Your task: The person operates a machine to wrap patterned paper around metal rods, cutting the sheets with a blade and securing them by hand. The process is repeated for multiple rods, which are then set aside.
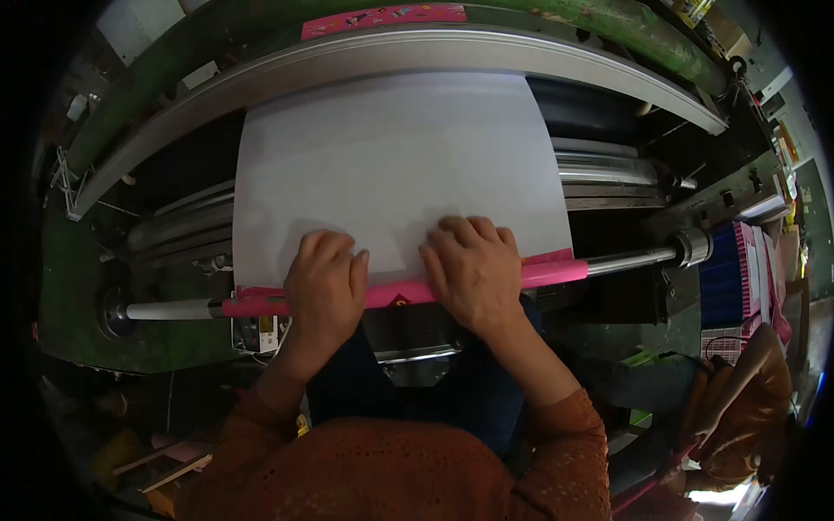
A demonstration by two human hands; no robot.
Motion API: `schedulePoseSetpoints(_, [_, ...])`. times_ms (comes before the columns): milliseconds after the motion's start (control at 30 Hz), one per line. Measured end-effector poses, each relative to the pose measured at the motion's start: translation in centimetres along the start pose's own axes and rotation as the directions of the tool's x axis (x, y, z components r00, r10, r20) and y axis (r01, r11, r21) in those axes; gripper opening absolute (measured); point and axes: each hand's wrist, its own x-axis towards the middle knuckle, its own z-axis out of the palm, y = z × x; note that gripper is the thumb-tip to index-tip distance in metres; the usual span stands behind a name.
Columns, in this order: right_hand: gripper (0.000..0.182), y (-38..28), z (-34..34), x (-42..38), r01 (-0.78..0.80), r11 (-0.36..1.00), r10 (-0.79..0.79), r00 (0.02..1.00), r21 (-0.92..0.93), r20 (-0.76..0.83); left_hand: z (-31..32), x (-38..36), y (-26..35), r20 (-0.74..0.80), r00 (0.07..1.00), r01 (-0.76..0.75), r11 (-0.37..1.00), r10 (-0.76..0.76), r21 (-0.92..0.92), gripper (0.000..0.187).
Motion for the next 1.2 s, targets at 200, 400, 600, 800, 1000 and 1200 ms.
schedulePoseSetpoints(200, [0.046,1.1,1.5,3.5,-0.05,0.998,0.047,0.997,-0.047,-0.061,-0.9,-2.4,2.2,-0.369,0.92,-0.145,0.989,0.128,-0.018,0.029])
schedulePoseSetpoints(400, [0.048,3.2,0.5,5.7,0.024,0.993,-0.052,0.971,-0.119,-0.235,1.8,0.3,2.9,0.059,0.994,-0.1,0.971,0.089,0.215,0.043])
schedulePoseSetpoints(600, [0.052,-1.6,-0.2,-2.6,-0.066,0.997,0.06,0.99,-0.045,-0.13,1.0,1.6,1.9,-0.196,0.969,-0.123,0.981,0.151,0.147,0.051])
schedulePoseSetpoints(800, [0.053,0.8,1.6,3.8,-0.154,0.986,0.137,0.97,-0.069,-0.2,3.7,-2.4,4.8,0.037,0.995,-0.104,0.966,0.098,0.236,0.053])
schedulePoseSetpoints(1000, [0.051,-1.7,0.5,-2.4,-0.034,0.999,0.032,0.963,-0.003,-0.266,1.0,4.2,2.5,-0.188,0.977,-0.047,0.963,0.1,0.267,0.05])
schedulePoseSetpoints(1200, [0.044,0.4,0.4,2.1,-0.096,0.991,0.064,0.948,-0.089,-0.311,3.3,-8.9,3.0,-0.26,0.831,-0.498,0.866,0.492,0.05,0.04])
